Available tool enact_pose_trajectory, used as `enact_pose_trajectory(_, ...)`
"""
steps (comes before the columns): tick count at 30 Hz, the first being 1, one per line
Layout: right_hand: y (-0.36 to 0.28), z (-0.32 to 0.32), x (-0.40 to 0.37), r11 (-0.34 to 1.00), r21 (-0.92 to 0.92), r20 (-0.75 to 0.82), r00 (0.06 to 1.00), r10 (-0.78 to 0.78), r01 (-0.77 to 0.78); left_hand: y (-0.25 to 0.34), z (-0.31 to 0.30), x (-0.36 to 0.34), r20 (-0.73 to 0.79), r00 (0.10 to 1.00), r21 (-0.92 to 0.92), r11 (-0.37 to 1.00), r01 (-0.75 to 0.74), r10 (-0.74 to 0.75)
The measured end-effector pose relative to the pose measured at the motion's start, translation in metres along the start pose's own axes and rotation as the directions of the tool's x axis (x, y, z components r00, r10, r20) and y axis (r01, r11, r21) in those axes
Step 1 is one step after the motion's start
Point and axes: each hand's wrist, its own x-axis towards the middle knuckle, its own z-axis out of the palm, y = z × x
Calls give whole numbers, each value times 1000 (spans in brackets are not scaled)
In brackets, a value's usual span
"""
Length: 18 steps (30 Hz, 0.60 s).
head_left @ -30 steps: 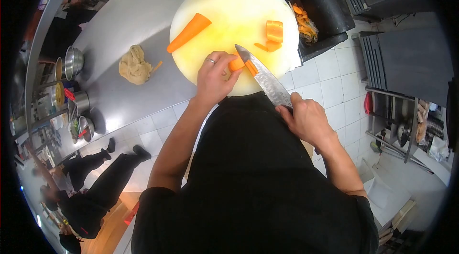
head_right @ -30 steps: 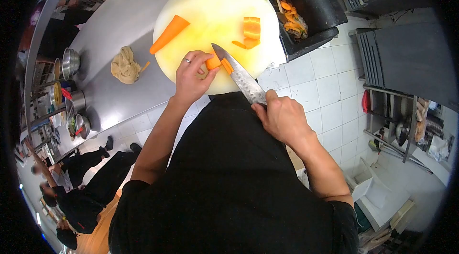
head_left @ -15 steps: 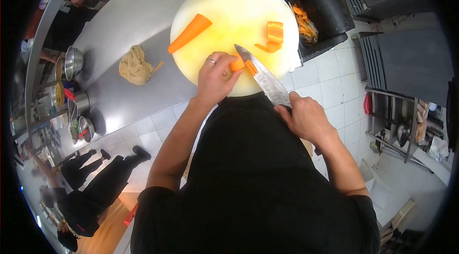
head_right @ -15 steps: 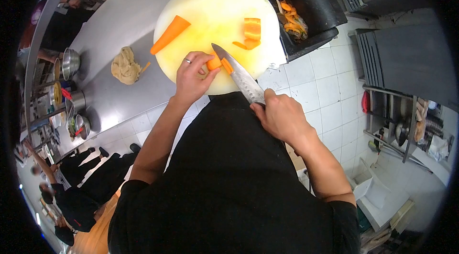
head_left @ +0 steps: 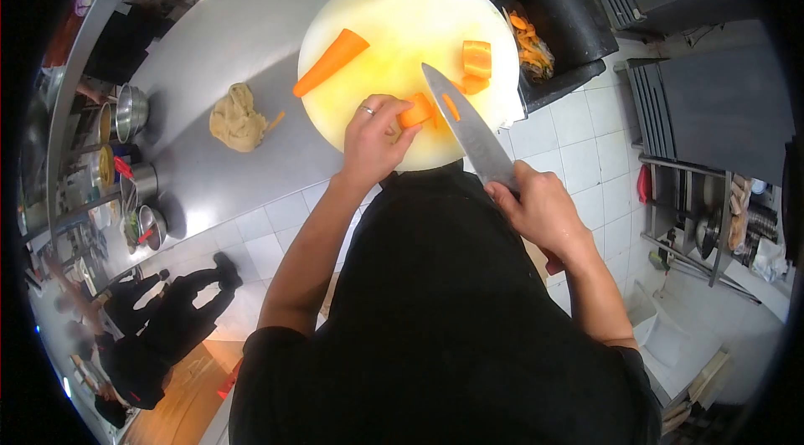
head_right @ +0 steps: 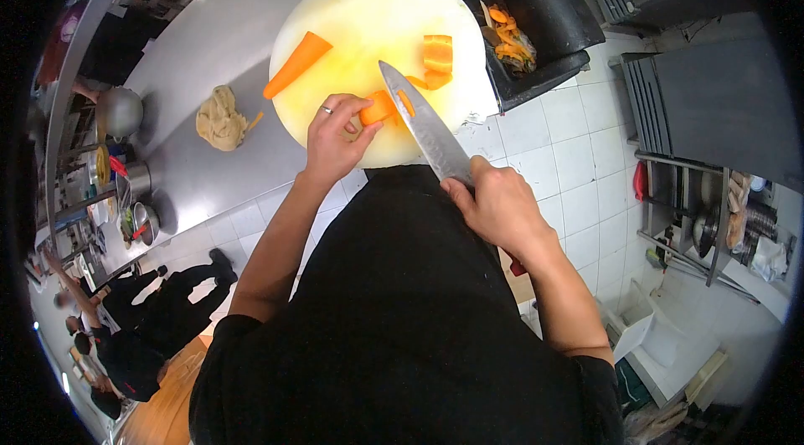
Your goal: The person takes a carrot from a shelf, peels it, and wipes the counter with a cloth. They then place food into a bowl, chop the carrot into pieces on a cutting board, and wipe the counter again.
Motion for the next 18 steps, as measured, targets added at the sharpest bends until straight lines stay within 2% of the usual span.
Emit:
enact_pose_trajectory(5,5,6,5,1000,5,67,998,8,-8,2,-2,0,11,1000,-2,1000,19,-19)
enact_pose_trajectory(18,8,8,9,1000,15,71,997,-20,19,2,-1,0,4,1000,1,1000,11,-11)
